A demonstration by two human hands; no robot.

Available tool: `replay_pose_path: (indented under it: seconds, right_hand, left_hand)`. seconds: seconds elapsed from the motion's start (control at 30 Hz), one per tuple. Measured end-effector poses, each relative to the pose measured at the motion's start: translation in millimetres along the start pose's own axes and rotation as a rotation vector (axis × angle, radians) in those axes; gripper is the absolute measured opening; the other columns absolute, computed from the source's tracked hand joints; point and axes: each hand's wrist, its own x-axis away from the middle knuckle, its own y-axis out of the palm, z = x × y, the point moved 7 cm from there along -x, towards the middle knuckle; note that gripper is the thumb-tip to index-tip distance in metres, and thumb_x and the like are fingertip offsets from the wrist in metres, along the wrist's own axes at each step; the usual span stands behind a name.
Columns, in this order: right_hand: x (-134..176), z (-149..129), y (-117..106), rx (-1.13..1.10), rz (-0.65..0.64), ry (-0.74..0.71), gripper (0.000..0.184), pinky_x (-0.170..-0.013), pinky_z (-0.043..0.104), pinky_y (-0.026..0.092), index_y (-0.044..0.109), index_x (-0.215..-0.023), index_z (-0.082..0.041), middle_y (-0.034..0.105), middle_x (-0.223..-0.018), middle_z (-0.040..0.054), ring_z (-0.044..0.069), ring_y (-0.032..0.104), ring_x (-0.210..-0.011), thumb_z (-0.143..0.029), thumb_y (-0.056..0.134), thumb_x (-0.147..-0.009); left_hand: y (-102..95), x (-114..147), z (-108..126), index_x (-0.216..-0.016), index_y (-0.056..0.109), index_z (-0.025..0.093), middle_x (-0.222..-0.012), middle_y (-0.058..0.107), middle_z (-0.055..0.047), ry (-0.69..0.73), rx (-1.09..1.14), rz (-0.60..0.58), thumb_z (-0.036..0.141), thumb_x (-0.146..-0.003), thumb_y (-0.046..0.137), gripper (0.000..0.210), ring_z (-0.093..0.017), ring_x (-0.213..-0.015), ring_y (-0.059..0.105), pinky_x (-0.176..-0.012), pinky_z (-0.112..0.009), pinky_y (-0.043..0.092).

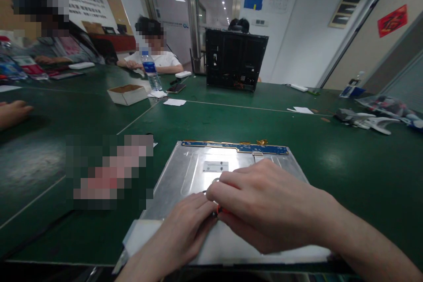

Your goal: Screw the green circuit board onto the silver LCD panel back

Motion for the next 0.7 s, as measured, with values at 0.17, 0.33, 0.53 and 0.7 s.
replay_pose_path:
  seconds: [0.17, 0.33, 0.53, 0.7]
  right_hand:
    - [-1.0, 1.1, 1.6, 0.016, 0.019, 0.021, 0.005, -0.049, 0.031, 0.02, 0.052, -0.096, -0.019, 0.065, -0.081, 0.0005, 0.013, 0.049, -0.059, -0.022, 0.05, -0.094]
    - [-0.3, 3.2, 2.5, 0.036, 0.018, 0.046, 0.006, -0.05, 0.031, 0.02, 0.052, -0.095, -0.019, 0.066, -0.078, 0.0007, 0.013, 0.05, -0.059, -0.024, 0.049, -0.096]
    - [-0.2, 5.1, 2.7, 0.067, 0.036, 0.051, 0.008, -0.05, 0.031, 0.019, 0.051, -0.095, -0.02, 0.065, -0.074, -0.0009, 0.013, 0.048, -0.056, -0.027, 0.05, -0.097]
    - [1.6, 5.4, 1.0, 0.074, 0.043, 0.044, 0.011, -0.051, 0.031, 0.019, 0.05, -0.093, -0.021, 0.064, -0.074, -0.0018, 0.013, 0.049, -0.057, -0.03, 0.049, -0.098]
  left_hand:
    - [2.6, 2.2, -3.9, -0.102, 0.062, 0.022, -0.097, 0.069, -0.006, 0.006, 0.015, 0.003, 0.012, -0.094, 0.043, 0.022, -0.022, -0.089, 0.066, -0.081, -0.033, 0.053]
    - [2.6, 4.6, -5.0, -0.097, 0.061, 0.021, -0.096, 0.069, -0.005, 0.002, 0.01, 0.021, 0.01, -0.093, 0.045, 0.021, -0.021, -0.086, 0.065, -0.079, -0.033, 0.053]
    - [-0.5, 0.8, 0.6, -0.091, 0.057, 0.021, -0.09, 0.067, -0.004, 0.02, 0.006, 0.029, 0.011, -0.094, 0.043, 0.017, -0.02, -0.08, 0.064, -0.071, -0.031, 0.05]
    - [-0.2, 0.7, -0.2, -0.092, 0.057, 0.021, -0.09, 0.066, -0.004, 0.025, -0.002, 0.028, 0.012, -0.094, 0.043, 0.017, -0.02, -0.082, 0.063, -0.071, -0.032, 0.049]
